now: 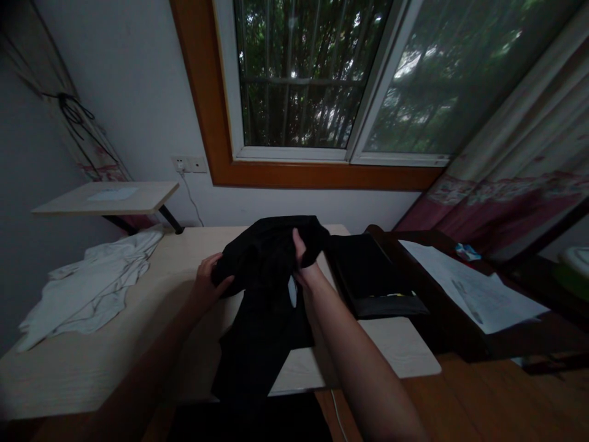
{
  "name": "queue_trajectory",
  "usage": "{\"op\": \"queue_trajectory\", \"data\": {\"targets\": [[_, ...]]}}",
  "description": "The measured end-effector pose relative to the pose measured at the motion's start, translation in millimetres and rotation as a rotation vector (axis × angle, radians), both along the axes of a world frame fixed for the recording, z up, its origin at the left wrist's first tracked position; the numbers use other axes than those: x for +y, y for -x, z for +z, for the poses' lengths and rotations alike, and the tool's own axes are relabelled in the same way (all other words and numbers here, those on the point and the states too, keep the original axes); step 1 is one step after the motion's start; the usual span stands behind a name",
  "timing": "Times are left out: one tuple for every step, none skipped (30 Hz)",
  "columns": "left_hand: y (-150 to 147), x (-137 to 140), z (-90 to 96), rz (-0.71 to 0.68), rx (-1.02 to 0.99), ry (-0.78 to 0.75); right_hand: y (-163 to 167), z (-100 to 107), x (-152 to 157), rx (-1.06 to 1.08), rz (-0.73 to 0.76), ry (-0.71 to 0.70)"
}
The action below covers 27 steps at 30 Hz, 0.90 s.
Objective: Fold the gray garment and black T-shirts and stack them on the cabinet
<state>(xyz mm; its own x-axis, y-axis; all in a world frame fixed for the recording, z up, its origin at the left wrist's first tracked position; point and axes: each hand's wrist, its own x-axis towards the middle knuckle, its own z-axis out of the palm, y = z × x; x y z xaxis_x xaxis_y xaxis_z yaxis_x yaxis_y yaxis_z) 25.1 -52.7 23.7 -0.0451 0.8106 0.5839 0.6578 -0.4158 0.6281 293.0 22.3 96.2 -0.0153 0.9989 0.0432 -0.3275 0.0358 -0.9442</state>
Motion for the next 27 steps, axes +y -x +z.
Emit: {"op": "queue_trajectory", "data": {"targets": [[0, 4, -7.4, -0.013, 0.044, 0.047, -5, 4, 1, 0.049, -0.020, 0.047], [0, 7, -14.0, -0.029, 0.078, 0.095, -9, 6, 2, 0.075, -0.044, 0.080], [-1, 8, -19.4, -0.036, 0.101, 0.141, -14, 8, 4, 0.080, -0.071, 0.098], [-2, 9, -23.5, -0.030, 0.115, 0.179, -18, 8, 6, 0.092, -0.094, 0.114], [-3, 9, -26.1, -0.014, 0.122, 0.210, -22, 8, 9, 0.107, -0.109, 0.129], [-2, 9, -27.2, 0.005, 0.124, 0.235, -27, 6, 12, 0.120, -0.117, 0.144], [0, 9, -26.9, 0.020, 0.124, 0.260, -32, 4, 15, 0.130, -0.126, 0.156], [3, 8, -25.4, 0.029, 0.124, 0.293, -38, 2, 18, 0.133, -0.139, 0.165], [7, 8, -22.7, 0.031, 0.120, 0.338, -43, -1, 22, 0.127, -0.158, 0.169], [14, 8, -19.0, 0.030, 0.109, 0.396, -50, -5, 25, 0.111, -0.183, 0.168], [21, 8, -14.4, 0.027, 0.090, 0.457, -56, -9, 27, 0.088, -0.210, 0.170], [30, 7, -8.9, 0.024, 0.060, 0.510, -63, -12, 29, 0.059, -0.236, 0.176], [40, 7, -2.5, 0.024, 0.012, 0.546, -69, -15, 31, 0.030, -0.253, 0.187], [49, 5, 4.8, 0.025, -0.040, 0.542, -75, -18, 31, 0.002, -0.257, 0.203], [59, 3, 13.2, 0.038, -0.097, 0.521, -81, -21, 31, -0.021, -0.247, 0.223], [69, 0, 22.6, 0.078, -0.164, 0.501, -85, -23, 30, -0.042, -0.224, 0.244], [78, -3, 32.8, 0.114, -0.238, 0.500, -89, -24, 28, -0.062, -0.195, 0.267], [86, -8, 43.7, 0.128, -0.325, 0.529, -91, -25, 25, -0.082, -0.160, 0.291], [93, -12, 55.1, 0.118, -0.430, 0.566, -92, -24, 22, -0.101, -0.123, 0.315], [100, -17, 66.7, 0.100, -0.541, 0.613, -92, -23, 18, -0.114, -0.086, 0.335], [107, -21, 78.2, 0.081, -0.634, 0.651, -91, -22, 14, -0.118, -0.043, 0.351], [113, -25, 89.3, 0.052, -0.699, 0.673, -90, -20, 10, -0.114, 0.006, 0.360], [120, -28, 99.5, 0.040, -0.747, 0.684, -87, -17, 6, -0.101, 0.058, 0.363], [126, -29, 108.7, 0.052, -0.780, 0.680, -85, -14, 3, -0.084, 0.106, 0.360], [131, -30, 116.5, 0.069, -0.802, 0.665, -82, -12, 0, -0.068, 0.142, 0.356], [136, -29, 122.4, 0.082, -0.816, 0.661, -78, -9, -1, -0.058, 0.164, 0.353], [139, -27, 126.3, 0.085, -0.824, 0.664, -75, -7, -2, -0.054, 0.166, 0.351]]}}
